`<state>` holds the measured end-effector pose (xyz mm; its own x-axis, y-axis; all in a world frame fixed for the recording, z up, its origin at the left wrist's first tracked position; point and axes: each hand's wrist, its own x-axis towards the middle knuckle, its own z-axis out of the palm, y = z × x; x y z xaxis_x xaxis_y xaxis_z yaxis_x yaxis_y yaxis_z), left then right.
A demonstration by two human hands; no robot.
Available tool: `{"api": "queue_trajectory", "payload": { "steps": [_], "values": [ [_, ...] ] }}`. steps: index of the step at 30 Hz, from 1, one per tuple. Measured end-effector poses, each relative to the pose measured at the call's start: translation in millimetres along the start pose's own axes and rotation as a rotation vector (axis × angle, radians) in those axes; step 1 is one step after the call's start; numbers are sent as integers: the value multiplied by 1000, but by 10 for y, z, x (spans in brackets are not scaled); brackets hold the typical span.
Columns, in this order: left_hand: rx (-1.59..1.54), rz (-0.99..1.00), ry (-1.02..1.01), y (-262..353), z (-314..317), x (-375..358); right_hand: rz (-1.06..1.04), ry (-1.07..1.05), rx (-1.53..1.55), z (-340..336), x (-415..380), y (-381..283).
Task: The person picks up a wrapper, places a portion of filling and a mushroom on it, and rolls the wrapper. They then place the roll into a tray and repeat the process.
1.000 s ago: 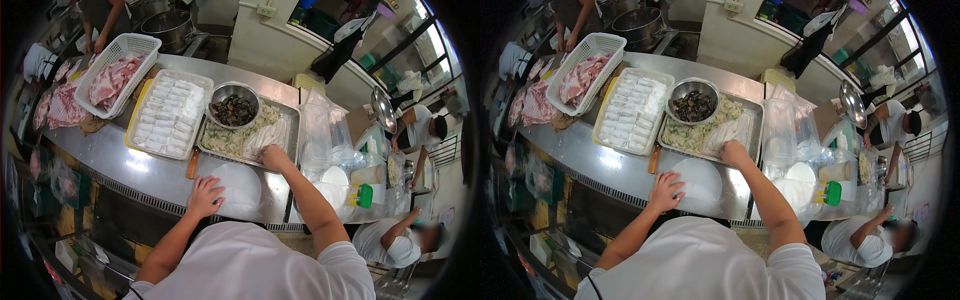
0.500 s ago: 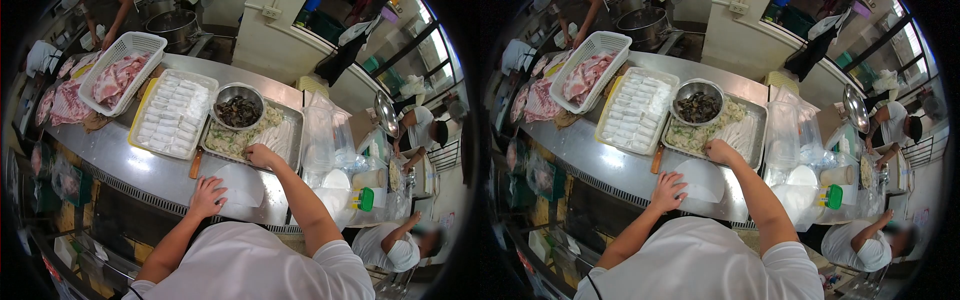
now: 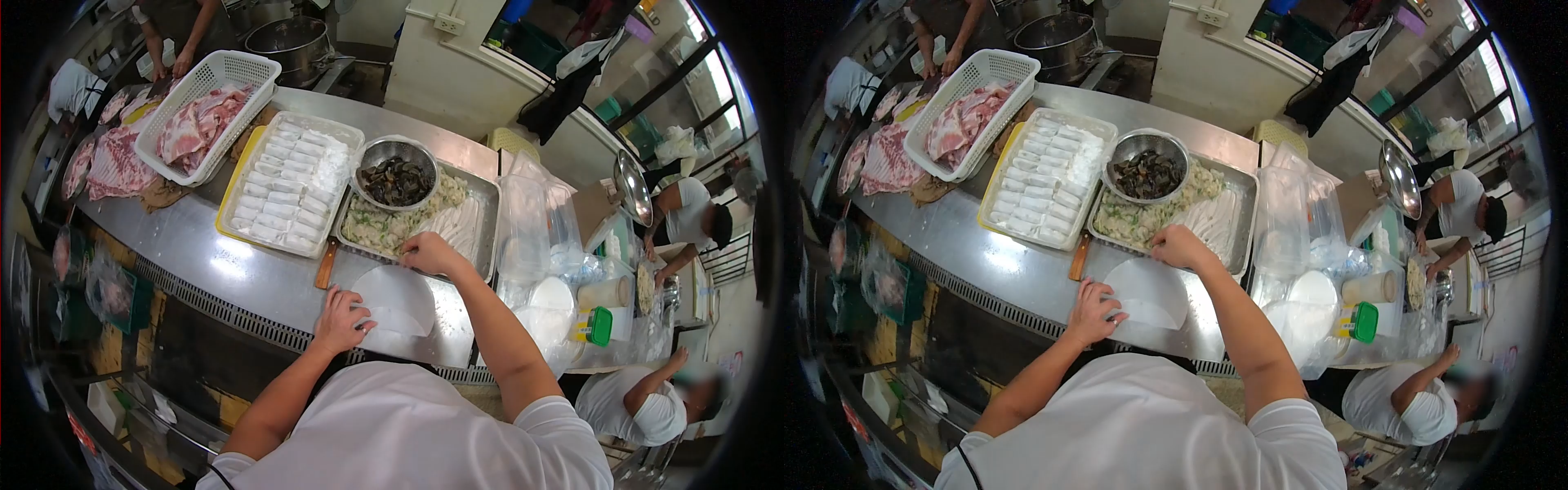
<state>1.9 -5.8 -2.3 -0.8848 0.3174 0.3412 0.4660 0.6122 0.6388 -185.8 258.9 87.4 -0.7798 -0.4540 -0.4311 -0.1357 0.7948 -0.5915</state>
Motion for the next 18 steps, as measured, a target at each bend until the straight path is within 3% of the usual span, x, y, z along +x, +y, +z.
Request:
{"api": "queue_trajectory", "payload": {
  "steps": [7, 14, 18],
  "values": [
    [-64, -5, -28, -133, 34, -42, 141, -14, 338, 172, -589, -287],
    [-7, 22, 16, -95, -66, -36, -168, 192, 134, 1418, -877, -303],
    [-2, 32, 27, -106, -74, -22, -211, 368, -94, 1678, -981, -364]
  ]
}}
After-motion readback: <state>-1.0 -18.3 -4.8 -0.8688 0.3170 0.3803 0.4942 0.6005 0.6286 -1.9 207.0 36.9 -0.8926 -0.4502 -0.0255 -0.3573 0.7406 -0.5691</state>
